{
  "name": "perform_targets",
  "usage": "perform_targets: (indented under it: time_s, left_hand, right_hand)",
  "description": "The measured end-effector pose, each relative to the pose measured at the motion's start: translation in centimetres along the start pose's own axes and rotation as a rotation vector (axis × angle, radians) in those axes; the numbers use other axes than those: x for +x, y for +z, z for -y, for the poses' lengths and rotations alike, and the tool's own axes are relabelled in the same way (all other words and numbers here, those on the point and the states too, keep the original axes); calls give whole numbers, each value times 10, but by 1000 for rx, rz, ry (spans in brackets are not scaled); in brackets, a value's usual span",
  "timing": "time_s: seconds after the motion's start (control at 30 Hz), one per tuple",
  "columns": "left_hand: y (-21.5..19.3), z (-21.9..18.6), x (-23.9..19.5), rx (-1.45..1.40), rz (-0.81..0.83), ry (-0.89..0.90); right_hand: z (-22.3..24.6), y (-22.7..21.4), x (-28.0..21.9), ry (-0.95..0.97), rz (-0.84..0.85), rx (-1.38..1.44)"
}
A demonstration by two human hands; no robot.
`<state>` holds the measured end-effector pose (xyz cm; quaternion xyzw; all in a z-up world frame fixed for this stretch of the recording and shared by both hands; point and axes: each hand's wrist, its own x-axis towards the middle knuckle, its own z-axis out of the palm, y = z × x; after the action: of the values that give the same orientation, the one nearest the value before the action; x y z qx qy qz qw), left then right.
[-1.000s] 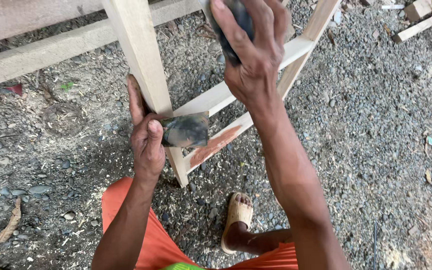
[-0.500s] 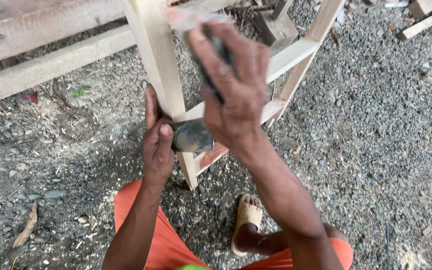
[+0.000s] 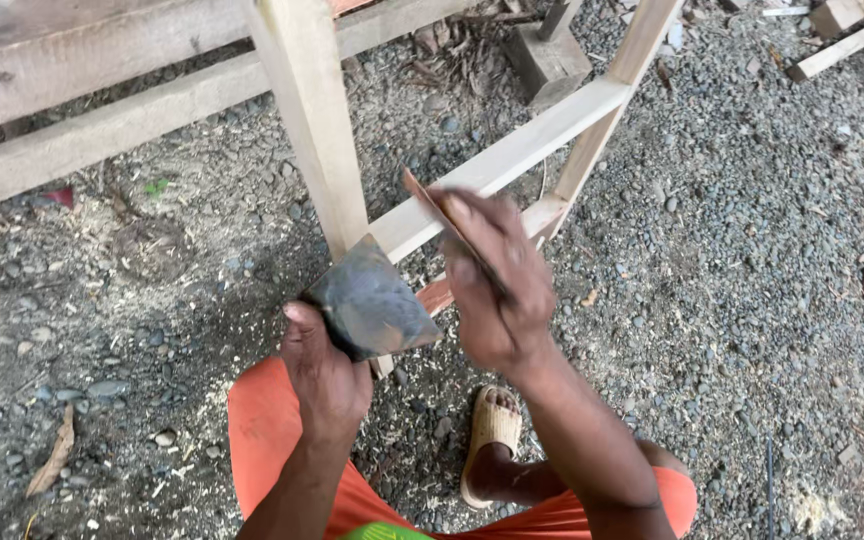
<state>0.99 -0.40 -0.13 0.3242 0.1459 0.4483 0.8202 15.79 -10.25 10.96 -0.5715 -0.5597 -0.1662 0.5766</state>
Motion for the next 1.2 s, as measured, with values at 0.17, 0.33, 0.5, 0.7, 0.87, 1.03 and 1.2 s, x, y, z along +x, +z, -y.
perform_targets:
  time_s: [0.17, 0.33, 0.5, 0.7, 0.87, 1.03, 1.2]
  left_hand:
    - [37, 0, 5, -176, 97, -135]
    - [53, -12, 15, -133, 94, -307]
    - [68, -26, 29, -91, 270, -141]
    - [81, -11, 13, 272, 249, 319]
    - [74, 10, 3, 385, 110, 309]
    - [69, 7, 2, 597, 443, 296]
    - [64, -23, 29, 919, 517, 538]
  right_hand:
    - [19, -11, -39, -230, 39, -215]
    - [7, -47, -59, -353, 239, -529]
    - [-22, -73, -72, -107, 527, -800]
    - [24, -65, -101, 694, -414, 632]
    - [46, -37, -77, 879, -611, 757]
    - [40, -31, -78, 804, -545, 773]
    - [10, -71, -66, 598, -563, 296]
